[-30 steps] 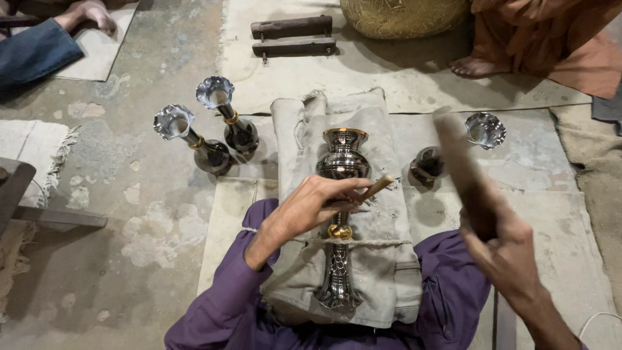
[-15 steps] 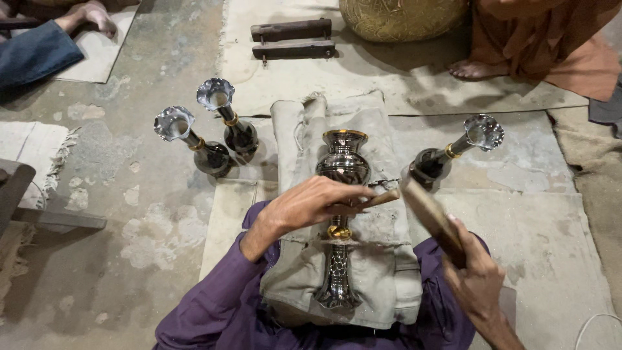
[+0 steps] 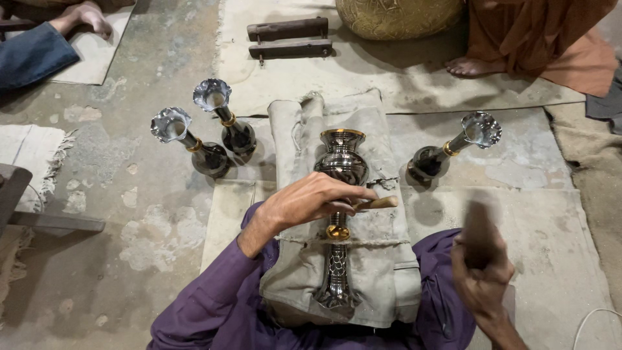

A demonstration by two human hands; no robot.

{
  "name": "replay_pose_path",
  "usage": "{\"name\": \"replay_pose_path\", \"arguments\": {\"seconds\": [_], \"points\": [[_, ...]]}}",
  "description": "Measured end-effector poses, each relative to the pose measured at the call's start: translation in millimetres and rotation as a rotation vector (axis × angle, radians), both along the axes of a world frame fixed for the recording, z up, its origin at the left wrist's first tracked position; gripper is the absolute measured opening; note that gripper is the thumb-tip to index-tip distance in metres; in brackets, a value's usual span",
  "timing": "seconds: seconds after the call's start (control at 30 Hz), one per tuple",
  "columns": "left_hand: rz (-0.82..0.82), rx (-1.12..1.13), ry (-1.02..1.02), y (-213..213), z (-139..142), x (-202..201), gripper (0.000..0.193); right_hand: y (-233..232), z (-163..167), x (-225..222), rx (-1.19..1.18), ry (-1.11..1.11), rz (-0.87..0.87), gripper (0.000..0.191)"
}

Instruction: The person sits on the floor and decorates a silver metal vase using a small punch held against the vase and a wooden mallet to strike it, rotating the punch and repositioning it along the vase's surface to emboss patterns. Finished vases sit nearby on the floor.

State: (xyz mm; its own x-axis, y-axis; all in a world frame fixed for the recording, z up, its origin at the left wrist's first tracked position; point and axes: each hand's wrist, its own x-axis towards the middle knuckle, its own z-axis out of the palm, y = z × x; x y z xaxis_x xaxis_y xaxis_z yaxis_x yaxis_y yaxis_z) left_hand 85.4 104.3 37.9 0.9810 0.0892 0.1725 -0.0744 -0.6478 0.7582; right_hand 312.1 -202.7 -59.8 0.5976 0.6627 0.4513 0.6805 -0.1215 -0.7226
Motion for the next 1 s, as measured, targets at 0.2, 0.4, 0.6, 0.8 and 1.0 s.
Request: {"name": "replay_pose_path", "arguments": {"seconds": [0.2, 0.4, 0.6, 0.8, 1.0], "points": [[0.025, 0.008, -0.093, -2.0, -5.5, 2.7, 0.055, 5.8, 29.1, -5.7, -0.418, -0.270, -0.106, 0.079], [0.077, -0.047, -0.093, -7.6, 6.1, 5.2, 0.062, 8.6, 40.3, -19.3, -0.288, -0.251, -0.062, 0.078], [0.107, 0.101, 0.092, -10.3, 18.1, 15.4, 0.054, 7.1, 24.4, -14.8, -0.368, -0.074, -0.125, 0.081], [0.096, 0.119, 0.125, -11.6, 19.2, 18.5, 0.051, 4.3, 11.4, -11.9, -0.438, -0.015, -0.159, 0.079], [0.090, 0.135, 0.067, -12.1, 15.1, 16.7, 0.053, 3.7, 12.3, -3.8, -0.264, 0.017, 0.074, 0.075]]}}
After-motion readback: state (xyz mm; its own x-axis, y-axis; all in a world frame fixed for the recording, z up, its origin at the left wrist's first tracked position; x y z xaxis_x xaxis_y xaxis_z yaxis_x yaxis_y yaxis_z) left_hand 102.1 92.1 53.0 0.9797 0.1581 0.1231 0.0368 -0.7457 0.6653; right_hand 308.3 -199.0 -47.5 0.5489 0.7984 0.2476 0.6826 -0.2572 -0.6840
